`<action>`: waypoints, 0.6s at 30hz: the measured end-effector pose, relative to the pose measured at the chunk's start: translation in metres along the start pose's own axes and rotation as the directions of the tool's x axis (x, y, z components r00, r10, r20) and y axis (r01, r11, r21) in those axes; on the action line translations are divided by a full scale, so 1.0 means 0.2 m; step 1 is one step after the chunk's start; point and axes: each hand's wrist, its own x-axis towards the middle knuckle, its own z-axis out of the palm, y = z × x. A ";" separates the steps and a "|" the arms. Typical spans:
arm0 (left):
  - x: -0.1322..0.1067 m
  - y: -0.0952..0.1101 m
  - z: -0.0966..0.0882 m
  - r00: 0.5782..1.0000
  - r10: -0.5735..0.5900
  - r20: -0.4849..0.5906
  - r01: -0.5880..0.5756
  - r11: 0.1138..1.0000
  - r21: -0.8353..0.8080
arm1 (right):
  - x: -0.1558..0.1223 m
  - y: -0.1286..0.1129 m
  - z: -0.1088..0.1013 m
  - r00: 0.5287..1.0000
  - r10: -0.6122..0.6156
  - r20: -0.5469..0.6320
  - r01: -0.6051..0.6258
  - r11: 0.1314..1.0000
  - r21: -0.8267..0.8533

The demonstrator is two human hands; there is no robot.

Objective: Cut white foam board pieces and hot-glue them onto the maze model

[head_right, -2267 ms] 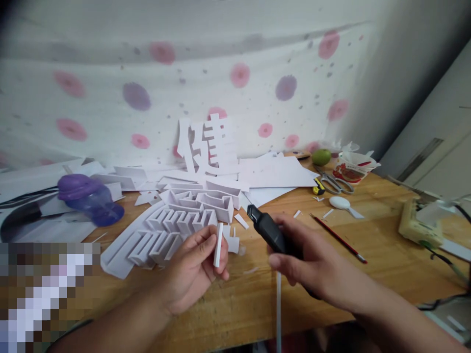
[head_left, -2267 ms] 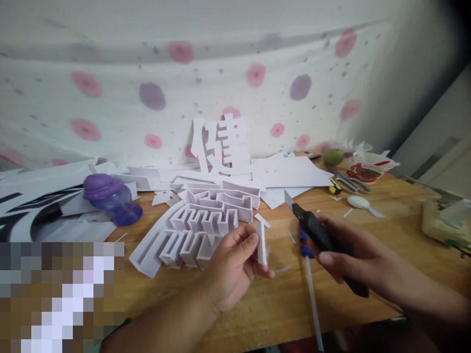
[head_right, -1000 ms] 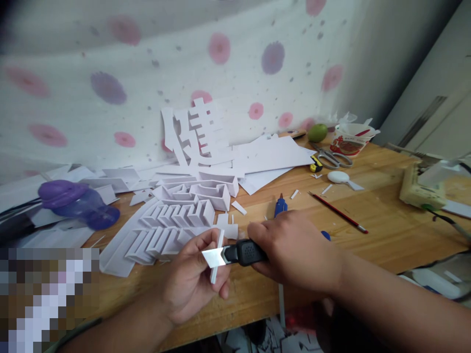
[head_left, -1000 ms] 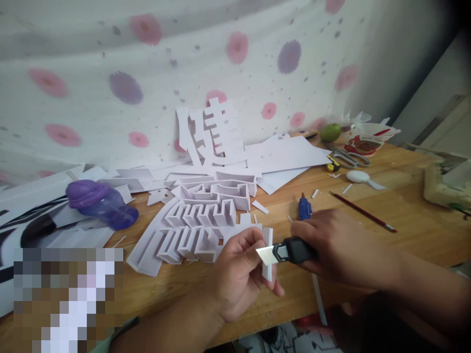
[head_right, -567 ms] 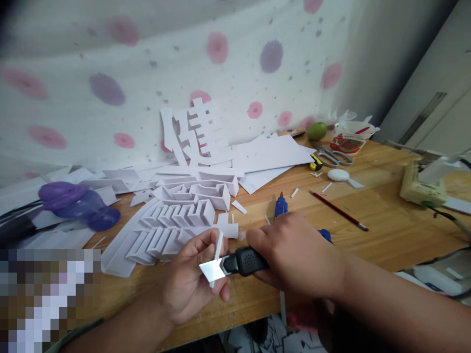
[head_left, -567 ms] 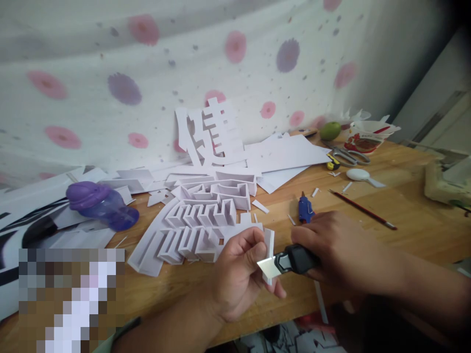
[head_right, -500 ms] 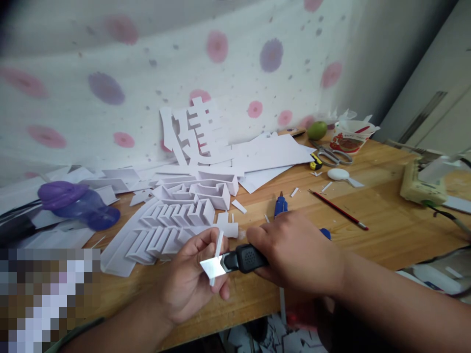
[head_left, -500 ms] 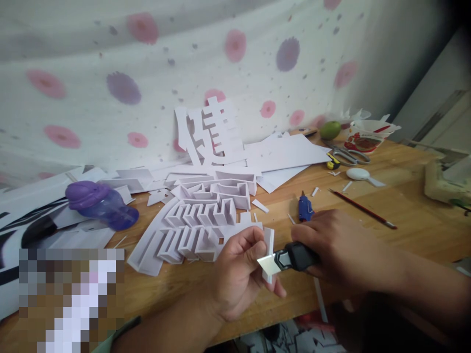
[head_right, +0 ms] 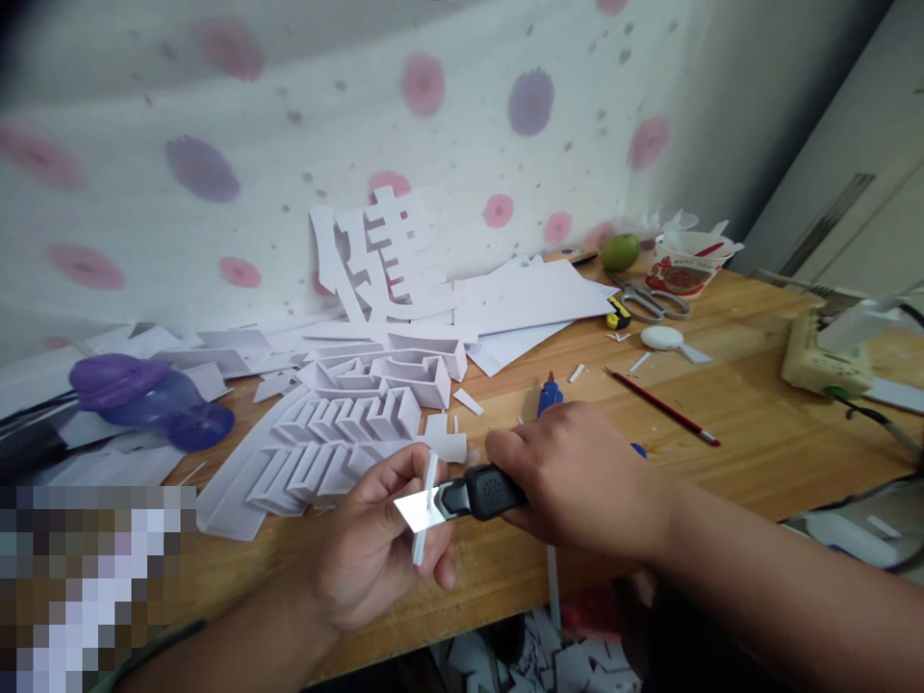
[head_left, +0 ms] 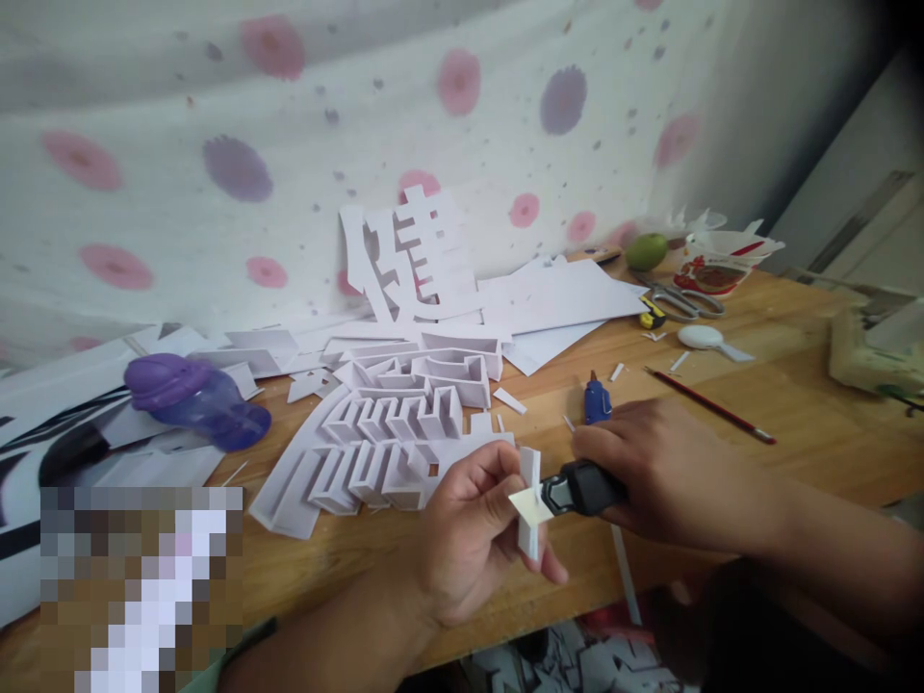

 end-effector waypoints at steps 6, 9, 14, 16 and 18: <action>0.00 0.01 0.01 1.000 0.007 -0.010 -0.007 0.999 0.031 | 0.01 0.01 0.00 0.999 0.010 -0.042 -0.012 0.999 -0.048; -0.01 -0.01 0.01 1.000 0.013 -0.006 -0.013 0.999 0.040 | 0.02 0.04 0.01 0.997 0.073 -0.038 -0.076 0.993 -0.092; -0.01 -0.03 0.02 1.000 0.001 -0.010 0.000 0.997 0.083 | 0.04 0.14 0.01 0.941 0.335 -0.046 -0.337 0.940 -0.051; -0.01 -0.02 0.03 0.993 0.031 -0.111 -0.017 0.992 0.126 | 0.05 0.14 0.01 0.928 0.372 -0.028 -0.371 0.928 0.030; 0.00 0.00 0.04 0.975 0.052 -0.218 -0.009 0.981 0.192 | 0.04 0.12 0.01 0.927 0.376 0.006 -0.375 0.922 0.093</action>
